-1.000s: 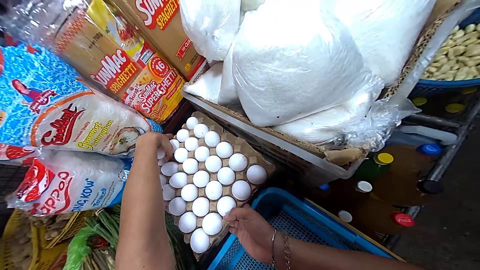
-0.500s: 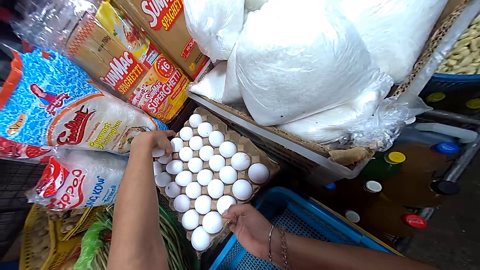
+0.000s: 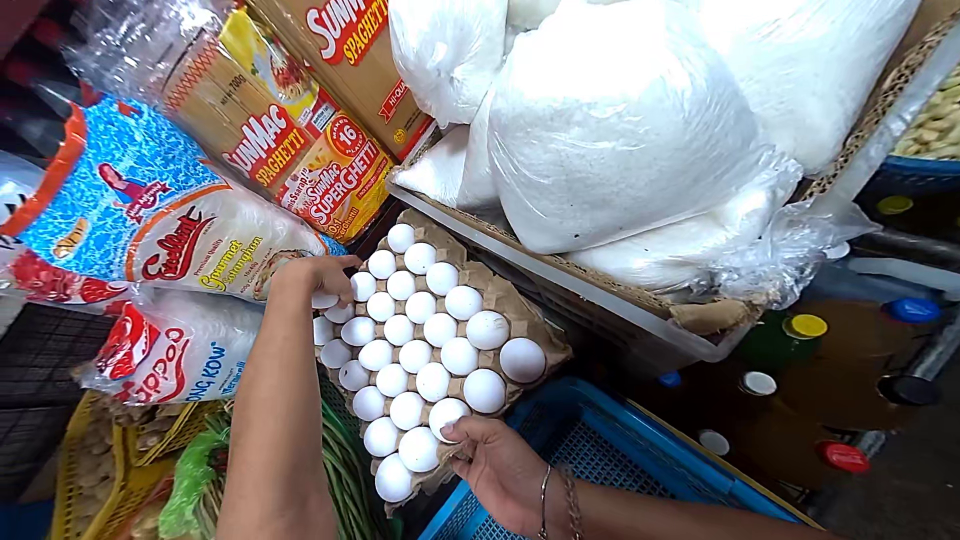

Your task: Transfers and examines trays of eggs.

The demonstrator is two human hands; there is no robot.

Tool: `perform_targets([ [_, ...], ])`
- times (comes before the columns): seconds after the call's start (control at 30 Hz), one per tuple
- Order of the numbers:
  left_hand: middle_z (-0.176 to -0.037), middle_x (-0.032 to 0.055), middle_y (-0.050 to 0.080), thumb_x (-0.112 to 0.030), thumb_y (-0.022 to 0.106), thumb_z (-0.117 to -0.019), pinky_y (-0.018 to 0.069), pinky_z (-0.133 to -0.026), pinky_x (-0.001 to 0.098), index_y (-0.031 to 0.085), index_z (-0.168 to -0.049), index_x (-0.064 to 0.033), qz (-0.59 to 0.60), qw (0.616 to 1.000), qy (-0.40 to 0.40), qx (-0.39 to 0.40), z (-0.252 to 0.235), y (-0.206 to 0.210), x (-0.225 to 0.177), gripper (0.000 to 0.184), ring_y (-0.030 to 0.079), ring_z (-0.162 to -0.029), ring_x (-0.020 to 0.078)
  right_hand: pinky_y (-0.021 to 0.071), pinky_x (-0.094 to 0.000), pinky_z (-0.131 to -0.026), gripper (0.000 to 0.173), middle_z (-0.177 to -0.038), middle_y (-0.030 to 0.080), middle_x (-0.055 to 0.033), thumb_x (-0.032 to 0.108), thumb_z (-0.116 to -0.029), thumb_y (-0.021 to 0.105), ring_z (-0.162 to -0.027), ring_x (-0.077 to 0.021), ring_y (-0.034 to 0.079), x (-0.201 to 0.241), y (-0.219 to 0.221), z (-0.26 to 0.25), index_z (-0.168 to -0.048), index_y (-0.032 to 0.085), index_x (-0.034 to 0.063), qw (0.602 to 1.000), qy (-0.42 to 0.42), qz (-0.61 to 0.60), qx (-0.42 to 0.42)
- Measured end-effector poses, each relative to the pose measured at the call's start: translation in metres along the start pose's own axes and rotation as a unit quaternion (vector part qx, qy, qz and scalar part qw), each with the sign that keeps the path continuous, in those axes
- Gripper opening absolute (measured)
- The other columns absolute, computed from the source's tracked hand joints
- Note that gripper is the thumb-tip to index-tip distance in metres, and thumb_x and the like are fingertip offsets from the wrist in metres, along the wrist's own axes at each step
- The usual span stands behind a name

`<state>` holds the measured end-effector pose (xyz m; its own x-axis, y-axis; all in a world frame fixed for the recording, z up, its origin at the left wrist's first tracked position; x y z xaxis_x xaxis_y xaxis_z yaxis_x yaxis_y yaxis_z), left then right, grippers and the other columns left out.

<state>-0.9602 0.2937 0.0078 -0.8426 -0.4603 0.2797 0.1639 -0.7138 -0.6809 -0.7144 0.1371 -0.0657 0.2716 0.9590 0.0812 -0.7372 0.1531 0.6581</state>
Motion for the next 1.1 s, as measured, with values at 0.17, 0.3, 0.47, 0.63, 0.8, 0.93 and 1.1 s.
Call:
perform_targets([
  [0.17, -0.144, 0.0251, 0.052, 0.001, 0.072, -0.0888, 0.0465, -0.093, 0.0605, 0.037, -0.157, -0.0205, -0.003, 1.0, 0.024, -0.011, -0.014, 0.001, 0.006, 0.079, 0.056, -0.122, 0.0419, 0.0381, -0.0413, -0.111, 0.037, -0.138, 0.049, -0.0151, 0.005, -0.1023, 0.055, -0.131, -0.026, 0.047, 0.0, 0.001, -0.001, -0.138, 0.045, 0.0001, 1.0, 0.0, 0.005, -0.006],
  [0.3, -0.136, 0.0243, 0.057, -0.003, 0.073, -0.0909, 0.0471, -0.093, 0.057, 0.044, -0.153, -0.0177, 0.004, 1.0, 0.031, 0.001, -0.019, -0.002, 0.002, 0.07, 0.059, -0.116, 0.038, 0.0407, -0.0363, -0.108, 0.031, -0.131, 0.052, -0.0135, 0.004, -0.1019, 0.055, -0.125, -0.0231, 0.051, 0.003, -0.004, -0.008, -0.132, 0.049, 0.0013, 1.0, -0.018, 0.01, -0.006],
  [0.47, -0.129, 0.0271, 0.058, 0.001, 0.073, -0.0892, 0.0501, -0.083, 0.0536, 0.042, -0.154, -0.0186, 0.029, 0.999, 0.012, 0.014, -0.019, 0.004, -0.001, 0.074, 0.061, -0.103, 0.037, 0.0408, -0.0361, -0.106, 0.024, -0.125, 0.054, -0.0118, 0.003, -0.1025, 0.051, -0.121, -0.021, 0.052, 0.006, -0.005, -0.009, -0.127, 0.052, 0.0032, 1.0, -0.023, -0.003, 0.0],
  [0.63, -0.113, 0.0233, 0.061, -0.004, 0.073, -0.0904, 0.0484, -0.069, 0.0446, 0.043, -0.151, -0.0197, 0.048, 0.999, 0.012, 0.018, -0.024, 0.008, -0.001, 0.069, 0.058, -0.081, 0.0278, 0.0465, -0.0327, -0.098, 0.019, -0.119, 0.056, -0.0116, 0.003, -0.1022, 0.051, -0.112, -0.0195, 0.057, 0.008, -0.009, -0.015, -0.122, 0.053, 0.0025, 0.999, -0.043, 0.002, 0.0],
  [0.8, -0.108, 0.021, 0.062, -0.008, 0.069, -0.0931, 0.0479, -0.064, 0.0383, 0.035, -0.156, -0.0263, 0.099, 0.994, 0.008, 0.05, -0.026, 0.011, 0.005, 0.074, 0.056, -0.074, 0.0232, 0.0479, -0.0307, -0.095, 0.016, -0.115, 0.057, -0.0109, 0.003, -0.1025, 0.05, -0.107, -0.0185, 0.058, 0.006, -0.012, -0.019, -0.118, 0.055, 0.0031, 0.999, -0.05, 0.002, -0.003],
  [0.93, -0.104, 0.0204, 0.063, -0.013, 0.066, -0.094, 0.0488, -0.061, 0.0339, 0.023, -0.162, -0.0324, 0.151, 0.986, -0.011, 0.075, -0.036, 0.011, 0.011, 0.083, 0.056, -0.07, 0.0209, 0.0504, -0.0285, -0.089, 0.011, -0.107, 0.058, -0.0091, 0.003, -0.1022, 0.05, -0.1, -0.0165, 0.06, 0.008, -0.016, -0.025, -0.111, 0.056, 0.0044, 0.998, -0.055, 0.001, 0.004],
  [1.1, -0.105, 0.0216, 0.064, -0.012, 0.066, -0.0949, 0.0451, -0.054, 0.0298, 0.022, -0.163, -0.0335, 0.17, 0.981, -0.013, 0.093, -0.039, 0.011, 0.014, 0.084, 0.052, -0.062, 0.0178, 0.0508, -0.0294, -0.091, 0.011, -0.105, 0.06, -0.0077, 0.002, -0.1009, 0.05, -0.099, -0.0154, 0.061, 0.008, -0.018, -0.029, -0.109, 0.056, 0.0059, 0.998, -0.041, -0.011, 0.035],
])
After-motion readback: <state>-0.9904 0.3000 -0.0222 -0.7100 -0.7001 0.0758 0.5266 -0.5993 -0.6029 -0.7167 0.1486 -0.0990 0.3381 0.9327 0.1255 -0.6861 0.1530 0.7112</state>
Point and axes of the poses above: each hand's wrist, its own z-axis away from the middle knuckle, its own y-axis out of the palm, x = y × z, the point moved 5 cm from there along -z, towards the middle knuckle
